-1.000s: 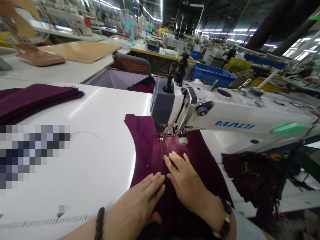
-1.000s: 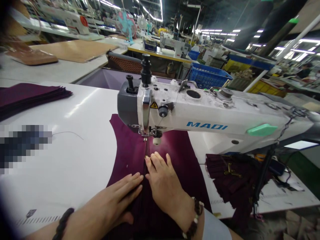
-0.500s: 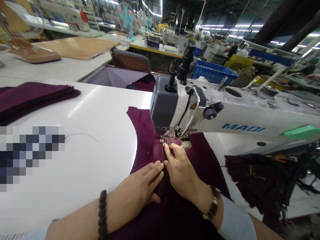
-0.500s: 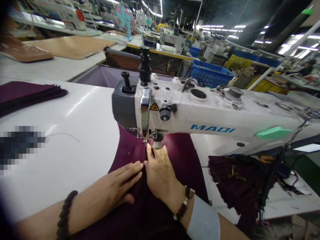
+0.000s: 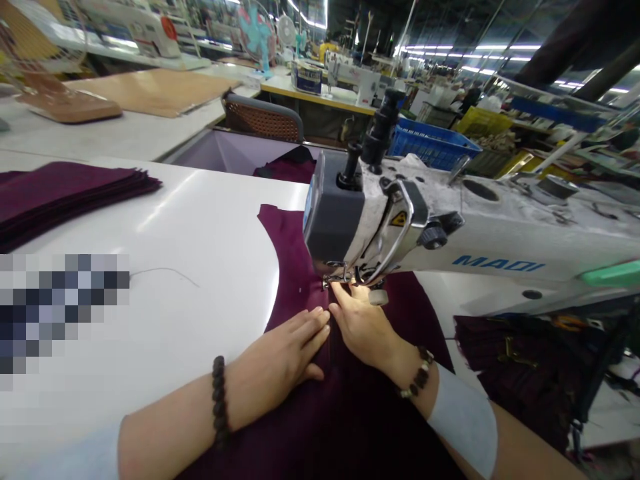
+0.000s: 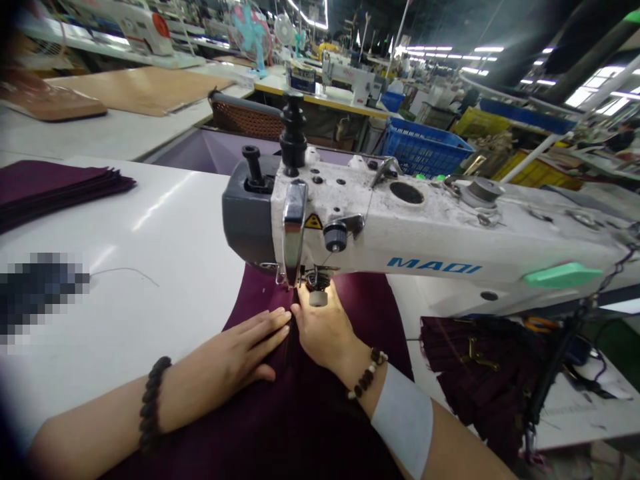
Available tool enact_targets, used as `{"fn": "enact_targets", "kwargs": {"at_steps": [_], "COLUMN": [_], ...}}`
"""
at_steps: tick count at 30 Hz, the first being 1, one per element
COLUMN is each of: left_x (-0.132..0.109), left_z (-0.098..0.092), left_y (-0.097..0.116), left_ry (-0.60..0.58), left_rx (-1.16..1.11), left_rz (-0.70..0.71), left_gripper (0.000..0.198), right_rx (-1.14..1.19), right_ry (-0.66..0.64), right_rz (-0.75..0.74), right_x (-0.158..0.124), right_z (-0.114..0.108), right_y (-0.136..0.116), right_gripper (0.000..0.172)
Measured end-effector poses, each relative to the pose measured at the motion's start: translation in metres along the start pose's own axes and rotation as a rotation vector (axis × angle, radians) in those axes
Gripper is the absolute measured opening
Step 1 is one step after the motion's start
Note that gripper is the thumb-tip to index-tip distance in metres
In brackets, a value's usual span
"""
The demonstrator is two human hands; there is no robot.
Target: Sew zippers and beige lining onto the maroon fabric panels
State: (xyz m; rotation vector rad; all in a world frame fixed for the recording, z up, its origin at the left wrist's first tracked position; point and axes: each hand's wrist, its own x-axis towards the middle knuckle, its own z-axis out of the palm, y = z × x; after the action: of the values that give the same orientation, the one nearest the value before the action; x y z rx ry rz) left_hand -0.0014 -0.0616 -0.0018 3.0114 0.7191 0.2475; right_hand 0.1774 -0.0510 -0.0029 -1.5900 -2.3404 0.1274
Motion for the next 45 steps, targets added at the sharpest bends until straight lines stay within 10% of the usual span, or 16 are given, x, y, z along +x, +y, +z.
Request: {"fn": "enact_targets", "kwargs": {"at_steps": [11, 45], "left_x": [-0.022, 0.002], "left_z": [-0.001, 0.004], "left_y": [0.038, -0.007], "left_ry": [0.053, 0.028], "left_rx": [0.083, -0.094], "left_rz": [-0.044, -0.061], "left_gripper": [0.068, 0.047], "right_rx": [-0.117, 0.077], "right_ry": [-0.128, -0.163], "right_rz": [-0.083, -0.159], "right_x": [-0.074, -0.018], "right_z": [-0.013, -0.016], "right_y": [-0.016, 0.026], "right_gripper": [0.050, 0.038]}}
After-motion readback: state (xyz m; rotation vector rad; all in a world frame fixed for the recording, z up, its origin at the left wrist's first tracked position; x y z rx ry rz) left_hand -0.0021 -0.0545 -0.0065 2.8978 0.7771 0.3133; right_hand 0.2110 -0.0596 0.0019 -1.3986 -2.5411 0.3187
